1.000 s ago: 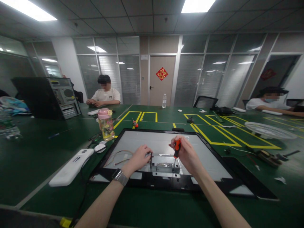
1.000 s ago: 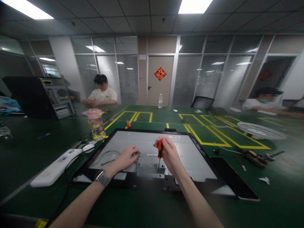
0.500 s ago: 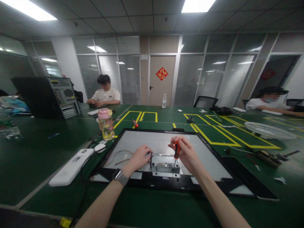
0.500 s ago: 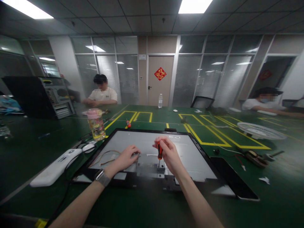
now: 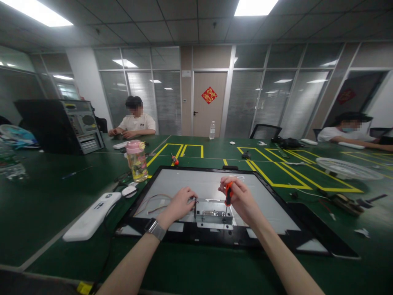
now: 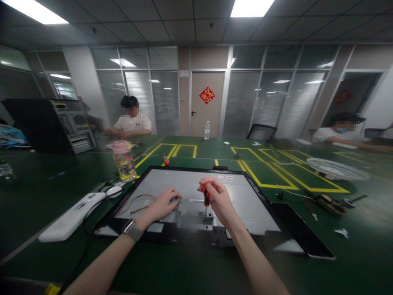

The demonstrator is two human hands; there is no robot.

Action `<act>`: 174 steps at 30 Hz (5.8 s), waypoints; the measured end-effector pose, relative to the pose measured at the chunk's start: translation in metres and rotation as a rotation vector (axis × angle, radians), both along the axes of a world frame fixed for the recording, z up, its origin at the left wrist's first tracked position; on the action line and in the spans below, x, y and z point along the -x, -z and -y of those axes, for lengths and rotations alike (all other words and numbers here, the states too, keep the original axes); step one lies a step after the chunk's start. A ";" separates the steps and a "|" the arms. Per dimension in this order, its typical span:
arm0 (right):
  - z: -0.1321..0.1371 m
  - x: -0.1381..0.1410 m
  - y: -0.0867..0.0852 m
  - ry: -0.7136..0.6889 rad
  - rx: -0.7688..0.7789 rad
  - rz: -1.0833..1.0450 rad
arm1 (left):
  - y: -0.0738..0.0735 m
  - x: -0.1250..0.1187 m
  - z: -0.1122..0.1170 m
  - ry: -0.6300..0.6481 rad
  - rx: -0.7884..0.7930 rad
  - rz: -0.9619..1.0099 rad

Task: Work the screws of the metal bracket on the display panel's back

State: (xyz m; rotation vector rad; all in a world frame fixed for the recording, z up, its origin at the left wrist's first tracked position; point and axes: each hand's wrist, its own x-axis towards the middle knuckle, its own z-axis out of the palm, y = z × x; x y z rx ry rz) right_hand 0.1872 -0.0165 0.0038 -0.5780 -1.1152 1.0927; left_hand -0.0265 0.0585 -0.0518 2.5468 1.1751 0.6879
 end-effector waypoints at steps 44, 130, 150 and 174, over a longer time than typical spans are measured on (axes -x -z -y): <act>-0.001 -0.005 0.006 0.097 -0.093 0.311 | 0.000 -0.001 0.000 0.002 -0.034 -0.008; 0.006 0.017 -0.009 0.171 -0.186 0.449 | -0.003 -0.001 0.001 0.013 -0.008 0.002; -0.013 0.031 -0.007 -0.029 -0.108 0.336 | 0.003 0.000 -0.003 0.018 -0.021 0.009; -0.004 0.019 0.003 0.285 -0.393 0.778 | -0.002 -0.001 0.001 0.001 -0.021 -0.035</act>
